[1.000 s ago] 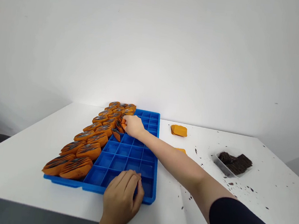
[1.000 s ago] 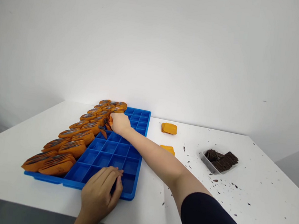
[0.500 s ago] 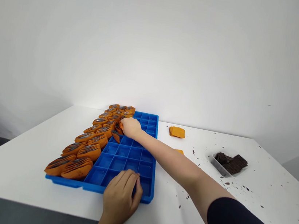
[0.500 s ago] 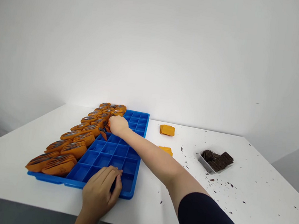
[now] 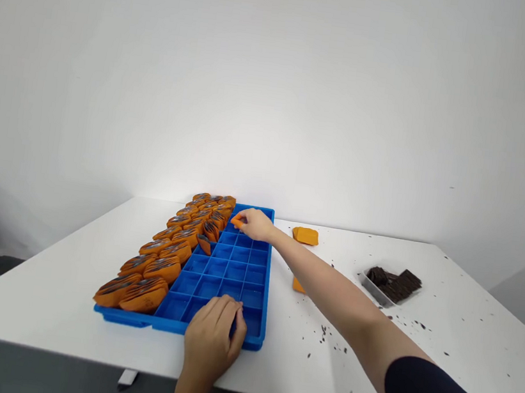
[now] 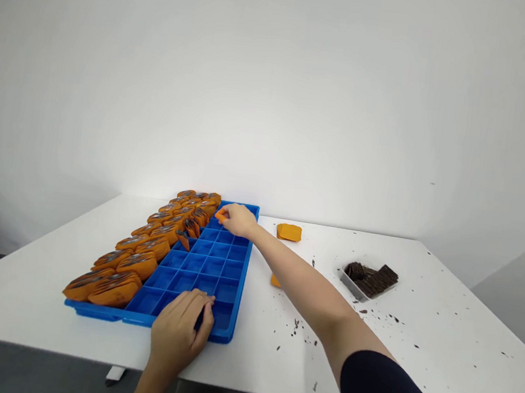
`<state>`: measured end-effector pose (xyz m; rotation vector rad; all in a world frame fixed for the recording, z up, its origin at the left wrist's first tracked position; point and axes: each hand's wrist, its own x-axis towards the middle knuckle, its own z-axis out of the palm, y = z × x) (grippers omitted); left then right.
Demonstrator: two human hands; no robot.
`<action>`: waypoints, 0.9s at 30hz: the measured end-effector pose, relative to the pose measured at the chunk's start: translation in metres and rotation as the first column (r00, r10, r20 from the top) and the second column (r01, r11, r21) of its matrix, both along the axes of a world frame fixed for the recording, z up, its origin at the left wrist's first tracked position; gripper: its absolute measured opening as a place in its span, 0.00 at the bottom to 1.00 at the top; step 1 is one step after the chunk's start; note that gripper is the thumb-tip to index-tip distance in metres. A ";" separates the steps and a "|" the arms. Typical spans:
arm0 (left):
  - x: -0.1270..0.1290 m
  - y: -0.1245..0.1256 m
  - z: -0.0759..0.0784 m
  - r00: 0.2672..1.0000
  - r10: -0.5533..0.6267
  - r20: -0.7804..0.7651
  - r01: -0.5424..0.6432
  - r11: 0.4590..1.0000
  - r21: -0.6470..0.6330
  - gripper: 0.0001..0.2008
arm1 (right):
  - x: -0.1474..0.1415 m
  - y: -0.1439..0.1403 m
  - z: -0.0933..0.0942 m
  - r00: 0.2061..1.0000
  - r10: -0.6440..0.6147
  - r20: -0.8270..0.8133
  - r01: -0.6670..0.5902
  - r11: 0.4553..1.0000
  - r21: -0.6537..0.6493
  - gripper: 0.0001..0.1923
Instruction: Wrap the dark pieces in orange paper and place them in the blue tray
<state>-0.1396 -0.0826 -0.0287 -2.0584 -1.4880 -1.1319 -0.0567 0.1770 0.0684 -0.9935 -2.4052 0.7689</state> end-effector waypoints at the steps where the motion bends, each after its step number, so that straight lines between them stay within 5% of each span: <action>1: 0.000 0.000 0.000 1.000 -0.001 -0.003 0.001 1.000 0.000 0.07 | 0.013 -0.002 0.002 0.999 -0.031 -0.025 0.031 0.999 0.012 0.07; 7: -0.002 0.000 -0.002 1.000 0.001 -0.021 -0.001 1.000 -0.013 0.07 | 0.117 -0.026 0.003 0.948 -0.244 -0.203 0.282 0.942 0.181 0.11; 17: -0.003 0.006 0.006 0.997 0.016 -0.079 -0.025 0.993 -0.114 0.05 | 0.278 -0.057 -0.027 0.818 -0.520 -0.246 0.574 0.764 0.293 0.18; 23: 0.026 0.030 0.058 0.968 -0.002 -0.252 -0.062 0.967 -0.247 0.09 | 0.312 -0.061 -0.046 0.794 -0.523 -0.310 0.607 0.698 0.379 0.23; 25: 0.046 0.051 0.082 0.942 -0.188 -0.279 0.078 0.929 -0.363 0.11 | 0.317 -0.063 -0.052 0.810 -0.492 -0.320 0.586 0.702 0.404 0.23; 27: 0.067 0.080 0.099 0.863 -0.442 -0.244 0.270 0.813 -0.516 0.10 | 0.321 -0.067 -0.058 0.823 -0.469 -0.321 0.568 0.703 0.429 0.22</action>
